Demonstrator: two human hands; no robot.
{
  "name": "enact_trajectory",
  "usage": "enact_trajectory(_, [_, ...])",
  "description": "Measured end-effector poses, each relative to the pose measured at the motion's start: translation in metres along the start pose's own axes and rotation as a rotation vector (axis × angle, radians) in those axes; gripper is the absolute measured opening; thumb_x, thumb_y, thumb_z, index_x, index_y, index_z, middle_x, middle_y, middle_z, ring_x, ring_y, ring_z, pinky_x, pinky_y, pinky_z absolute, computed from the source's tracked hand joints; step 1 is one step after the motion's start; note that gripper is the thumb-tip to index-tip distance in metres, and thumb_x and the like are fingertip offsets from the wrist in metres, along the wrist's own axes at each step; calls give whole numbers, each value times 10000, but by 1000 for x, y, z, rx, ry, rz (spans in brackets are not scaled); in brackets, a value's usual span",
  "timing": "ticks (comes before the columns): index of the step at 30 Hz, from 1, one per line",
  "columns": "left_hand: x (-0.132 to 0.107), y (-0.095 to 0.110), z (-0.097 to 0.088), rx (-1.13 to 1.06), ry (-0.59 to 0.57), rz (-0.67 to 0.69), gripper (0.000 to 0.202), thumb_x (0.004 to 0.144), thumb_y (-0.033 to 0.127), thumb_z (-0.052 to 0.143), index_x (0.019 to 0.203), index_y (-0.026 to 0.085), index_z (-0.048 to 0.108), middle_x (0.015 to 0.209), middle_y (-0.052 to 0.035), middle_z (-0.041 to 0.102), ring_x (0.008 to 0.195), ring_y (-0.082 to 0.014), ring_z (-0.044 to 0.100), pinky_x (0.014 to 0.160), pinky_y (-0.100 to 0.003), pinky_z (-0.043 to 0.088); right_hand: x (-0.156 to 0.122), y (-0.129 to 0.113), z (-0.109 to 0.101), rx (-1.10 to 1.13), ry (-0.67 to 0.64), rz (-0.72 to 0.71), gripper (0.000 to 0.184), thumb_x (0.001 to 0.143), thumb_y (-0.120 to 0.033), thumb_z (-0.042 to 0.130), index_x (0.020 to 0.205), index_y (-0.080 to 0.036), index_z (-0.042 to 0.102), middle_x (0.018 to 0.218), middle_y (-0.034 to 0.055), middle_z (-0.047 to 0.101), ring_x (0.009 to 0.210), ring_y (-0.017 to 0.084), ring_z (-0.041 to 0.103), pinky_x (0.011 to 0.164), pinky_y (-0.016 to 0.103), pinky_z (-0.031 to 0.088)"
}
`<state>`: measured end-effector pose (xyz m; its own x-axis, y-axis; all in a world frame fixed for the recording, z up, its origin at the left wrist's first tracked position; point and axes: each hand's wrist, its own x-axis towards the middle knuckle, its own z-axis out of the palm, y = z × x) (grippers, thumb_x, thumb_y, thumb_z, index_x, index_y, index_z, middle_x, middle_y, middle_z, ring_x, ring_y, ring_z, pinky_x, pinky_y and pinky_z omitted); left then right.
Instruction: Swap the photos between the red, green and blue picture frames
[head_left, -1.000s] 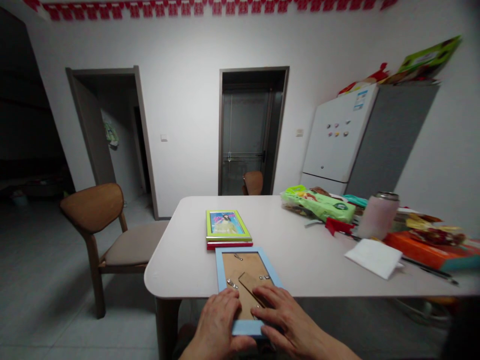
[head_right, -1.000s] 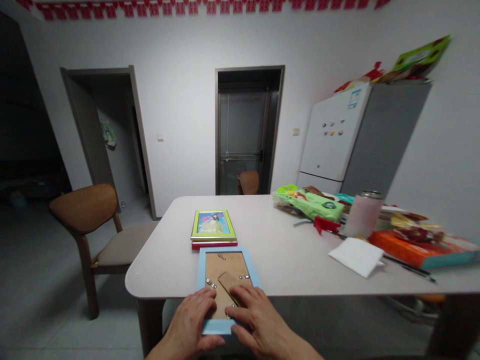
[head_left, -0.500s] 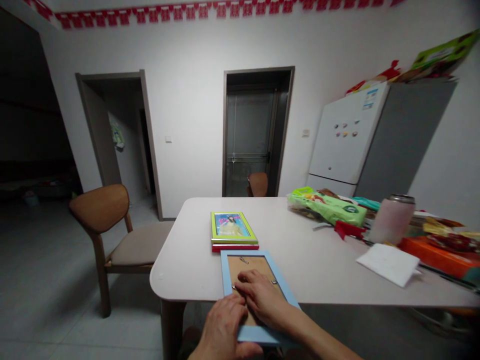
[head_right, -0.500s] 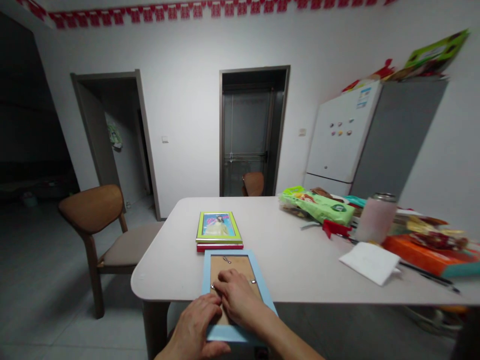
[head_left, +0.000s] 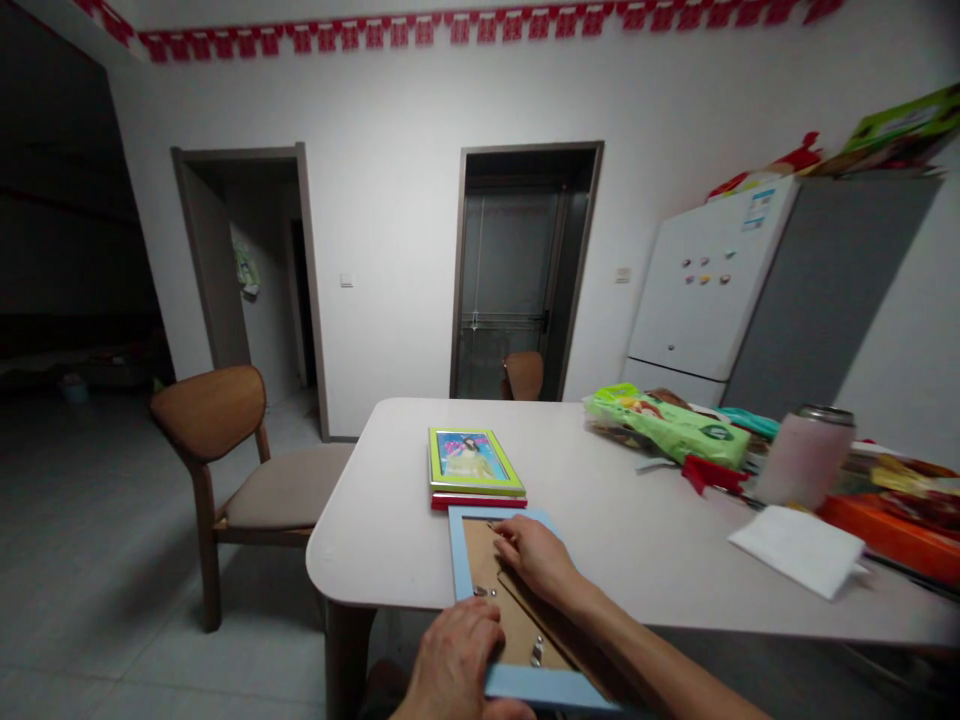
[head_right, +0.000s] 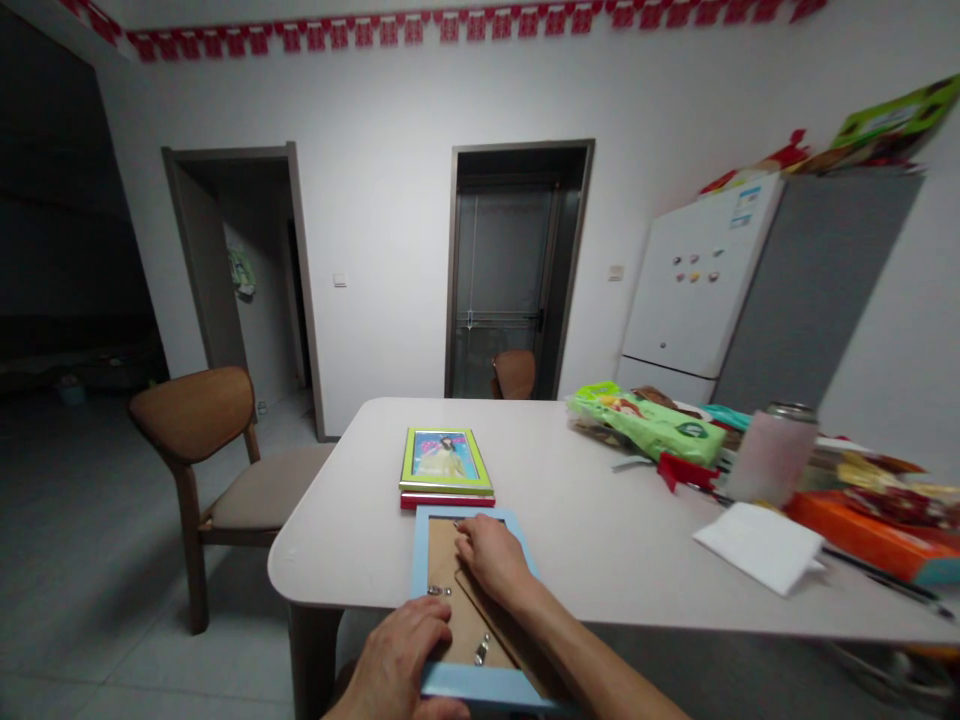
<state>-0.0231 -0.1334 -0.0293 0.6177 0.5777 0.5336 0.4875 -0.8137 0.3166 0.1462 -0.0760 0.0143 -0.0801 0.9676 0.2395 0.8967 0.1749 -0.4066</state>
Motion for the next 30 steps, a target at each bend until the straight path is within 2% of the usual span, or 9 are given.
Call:
enact_trajectory(5, [0, 0, 0, 13, 41, 29, 535, 559, 632, 570, 846, 183, 531, 1028, -87, 580, 959, -239, 527, 838, -360, 433, 30, 12, 14, -4, 21, 155, 195, 716, -278, 459, 652, -159, 600, 672, 35, 629, 542, 104, 484, 467, 210, 267])
enact_trajectory(9, [0, 3, 0, 1, -5, -31, 503, 532, 578, 633, 822, 180, 532, 1036, -84, 578, 965, -248, 521, 843, -365, 428, 40, 14, 20, 4, 54, 227, 229, 714, -326, 467, 651, -154, 605, 678, 43, 633, 556, 114, 487, 465, 216, 256])
enact_trajectory(12, [-1, 3, -1, -2, -50, -57, 424, 583, 514, 628, 838, 191, 526, 1036, -70, 578, 963, -234, 521, 837, -357, 431, 43, 15, 19, 20, 85, 242, 255, 711, -340, 464, 647, -140, 609, 690, 70, 636, 572, 134, 503, 478, 227, 272])
enact_trajectory(14, [3, 5, 0, 15, -82, -79, 424, 587, 514, 622, 851, 197, 522, 1014, -59, 588, 948, -234, 528, 863, -399, 405, 42, 16, 15, 44, 107, 225, 270, 719, -338, 442, 648, -136, 606, 694, 82, 637, 577, 137, 514, 492, 229, 294])
enact_trajectory(18, [20, 17, 4, 89, -198, -115, 498, 554, 529, 634, 895, 185, 517, 1088, -93, 548, 1009, -270, 488, 923, -513, 287, 31, 23, -2, 115, 135, 143, 322, 757, -330, 354, 648, -150, 598, 689, 64, 641, 611, 133, 539, 560, 223, 351])
enact_trajectory(21, [36, 34, 8, 101, -346, -92, 403, 653, 382, 601, 965, 142, 513, 1211, -147, 440, 1125, -278, 380, 945, -489, 264, 10, 39, -20, 147, 139, 110, 313, 743, -333, 351, 663, -160, 599, 680, 48, 643, 639, 143, 554, 595, 228, 379])
enact_trajectory(24, [45, 47, 6, 48, -446, -103, 374, 669, 248, 580, 1001, 93, 507, 1213, -167, 433, 1146, -273, 350, 970, -471, 229, -21, 60, -39, 308, 129, 223, 339, 733, -381, 338, 721, -161, 596, 703, 46, 639, 623, 148, 564, 537, 233, 402])
enact_trajectory(27, [49, 55, -4, -60, -340, -95, 482, 589, 238, 619, 1022, 72, 485, 1208, -183, 432, 1135, -298, 353, 977, -492, 196, -56, 70, -49, 635, 178, 419, 380, 727, -437, 333, 810, -166, 586, 721, 54, 626, 568, 133, 556, 474, 226, 400])
enact_trajectory(30, [57, 69, -15, -237, -18, -144, 307, 621, 197, 543, 920, 135, 510, 1175, -146, 468, 1093, -277, 402, 950, -478, 255, -81, 55, -39, 1020, 149, 475, 387, 707, -476, 393, 841, -167, 584, 693, 48, 617, 559, 123, 546, 506, 230, 411])
